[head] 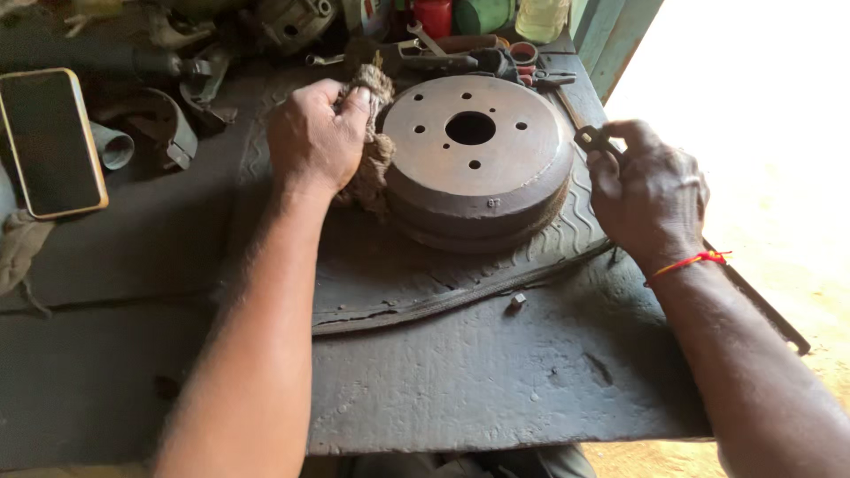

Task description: The person cleans a rusty metal brake drum on a workbench by wiping it with a cloth and scraping the surface with a small metal strip.

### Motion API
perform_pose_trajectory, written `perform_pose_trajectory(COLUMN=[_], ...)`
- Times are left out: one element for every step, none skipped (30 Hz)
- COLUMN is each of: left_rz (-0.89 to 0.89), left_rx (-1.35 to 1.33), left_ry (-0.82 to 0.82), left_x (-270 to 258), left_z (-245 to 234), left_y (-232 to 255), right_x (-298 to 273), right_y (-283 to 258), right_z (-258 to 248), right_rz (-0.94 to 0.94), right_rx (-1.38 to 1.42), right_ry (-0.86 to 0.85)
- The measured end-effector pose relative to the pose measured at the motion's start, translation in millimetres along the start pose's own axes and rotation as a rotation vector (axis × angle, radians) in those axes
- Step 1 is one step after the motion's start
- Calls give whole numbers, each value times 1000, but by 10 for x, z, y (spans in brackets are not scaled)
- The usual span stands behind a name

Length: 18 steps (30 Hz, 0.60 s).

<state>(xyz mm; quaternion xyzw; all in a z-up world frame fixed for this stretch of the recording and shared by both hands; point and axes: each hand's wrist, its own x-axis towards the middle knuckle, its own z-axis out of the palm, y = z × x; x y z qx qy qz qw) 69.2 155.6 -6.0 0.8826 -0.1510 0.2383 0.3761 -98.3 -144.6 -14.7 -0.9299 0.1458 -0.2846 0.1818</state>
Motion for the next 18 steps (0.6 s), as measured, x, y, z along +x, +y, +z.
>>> perform_pose_trajectory(left_rz=[41, 83, 122, 173, 224, 276, 241, 207, 173, 62, -50, -161, -172, -183, -196, -181, -172, -164], left_rx=[-7, -14, -28, -6, 20, 46, 29, 12, -4, -59, -118, -177, -155, -133, -111, -118, -121, -123], left_ry=[5, 11, 19, 33, 50, 66, 86, 106, 122, 58, -12, -84, -70, -57, -42, -32, -24, -16], left_x=[-27, -55, -80, -118, -152, -166, -162, -153, -134, -102, -81, -59, -37, -27, -10, 23, 25, 23], left_z=[-45, -48, -19, 34, 96, 136, 160, 182, 196, 205, 224, 243, 259, 279, 303, 331, 351, 364], left_y=[63, 124, 173, 205, 222, 209, 173, 131, 84, 33, -16, -66, -114, -158, -195, -220, -248, -271], right_x=[14, -4, -17, -32, -55, -86, -89, -46, 14, 86, 162, 256, 360, 451, 543, 637, 717, 790], right_y=[-7, -22, -33, -48, -74, -96, -110, -118, -122, -125, -117, -109, -106, -107, -114, -111, -103, -93], right_z=[7, 10, -3, -22, -46, -80, -113, -145, -173, -186, -190, -176, -153, -108, -36, 31, 106, 179], right_rz=[-11, -15, -23, -32, -119, -207, -294, -299, -300, -302, -300, -298, -298, -244, -193, -141, -237, -333], right_rx=[19, 23, 20, 17, 59, 101, 141, 127, 114, 102, 78, 54, 32, 41, 50, 59, 90, 120], right_ry=[10, 6, 4, 2, 37, 72, 109, 85, 60, 35, 1, -34, -65, -107, -150, -194, -158, -121])
